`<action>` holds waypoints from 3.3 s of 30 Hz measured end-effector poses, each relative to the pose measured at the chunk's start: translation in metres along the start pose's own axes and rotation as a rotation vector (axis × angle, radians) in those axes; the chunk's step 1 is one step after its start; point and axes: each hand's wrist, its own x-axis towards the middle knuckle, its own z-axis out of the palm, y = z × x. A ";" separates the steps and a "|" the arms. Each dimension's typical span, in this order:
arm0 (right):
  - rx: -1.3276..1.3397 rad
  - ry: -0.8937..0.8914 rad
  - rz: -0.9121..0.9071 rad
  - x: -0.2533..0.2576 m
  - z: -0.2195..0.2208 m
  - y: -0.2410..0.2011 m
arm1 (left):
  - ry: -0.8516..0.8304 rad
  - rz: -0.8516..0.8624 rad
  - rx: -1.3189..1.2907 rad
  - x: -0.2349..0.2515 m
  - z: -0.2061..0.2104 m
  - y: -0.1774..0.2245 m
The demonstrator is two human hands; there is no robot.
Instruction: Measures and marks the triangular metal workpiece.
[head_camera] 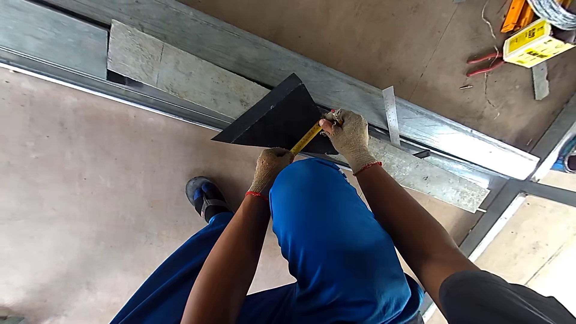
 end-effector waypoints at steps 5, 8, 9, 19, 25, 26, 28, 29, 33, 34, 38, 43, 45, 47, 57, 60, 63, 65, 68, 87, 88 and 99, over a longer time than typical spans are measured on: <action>0.009 -0.013 0.013 0.000 -0.001 0.000 | 0.008 0.013 -0.016 0.000 0.000 -0.001; 0.014 0.000 0.007 0.000 0.001 0.000 | 0.011 -0.008 -0.016 0.000 0.000 0.001; 0.014 0.009 0.001 0.000 0.002 0.001 | 0.012 -0.019 -0.014 -0.001 0.001 0.002; -0.016 -0.004 -0.004 0.000 -0.001 -0.001 | 0.020 -0.046 -0.032 -0.005 0.000 0.008; 0.011 -0.006 0.001 0.001 0.000 0.001 | 0.026 -0.026 -0.023 -0.004 0.001 0.004; 0.020 -0.003 -0.001 0.001 0.001 0.001 | 0.024 -0.025 -0.021 -0.004 0.001 0.004; 0.022 -0.003 0.002 0.001 0.000 0.001 | 0.020 -0.017 -0.027 -0.003 0.001 0.004; 0.020 -0.004 0.005 0.001 0.000 0.001 | 0.017 -0.016 -0.034 -0.003 0.001 0.004; 0.011 -0.003 0.011 0.001 0.001 0.001 | 0.012 -0.029 -0.043 -0.003 0.000 0.006; 0.009 -0.005 0.010 0.001 0.001 0.001 | -0.006 -0.034 -0.053 -0.003 -0.002 0.006; 0.004 -0.021 0.018 0.002 0.000 0.000 | -0.071 -0.080 -0.111 -0.006 -0.007 0.005; 0.019 -0.019 0.004 0.002 0.000 0.000 | -0.080 -0.102 -0.133 -0.011 -0.010 0.001; 0.012 -0.015 0.000 0.002 0.000 0.000 | -0.065 -0.076 -0.110 -0.008 -0.008 -0.003; 0.012 -0.011 -0.016 0.002 0.000 0.002 | -0.058 -0.057 -0.094 -0.006 -0.007 -0.003; -0.069 0.029 -0.082 -0.002 0.002 0.002 | -0.002 -0.033 -0.060 -0.008 -0.003 0.005; -0.072 0.019 -0.064 -0.003 0.001 0.000 | 0.001 -0.031 -0.062 -0.008 -0.003 0.006; -0.083 0.026 -0.073 -0.002 0.003 0.002 | 0.005 -0.039 -0.059 -0.007 -0.002 0.005; -0.072 0.037 -0.091 -0.002 0.004 0.005 | -0.003 -0.029 -0.053 -0.008 -0.003 0.005; -0.041 0.079 -0.147 -0.006 0.005 0.009 | -0.011 -0.023 -0.050 -0.010 -0.004 0.005; 0.331 0.013 -0.519 -0.055 -0.008 0.001 | -0.225 0.107 -0.131 -0.050 -0.039 0.045; 0.342 0.030 -0.474 -0.058 -0.018 0.007 | -0.220 0.082 -0.157 -0.050 -0.041 0.045; -0.239 0.052 0.233 -0.035 -0.130 0.168 | -0.127 -0.007 -0.688 -0.031 -0.108 0.040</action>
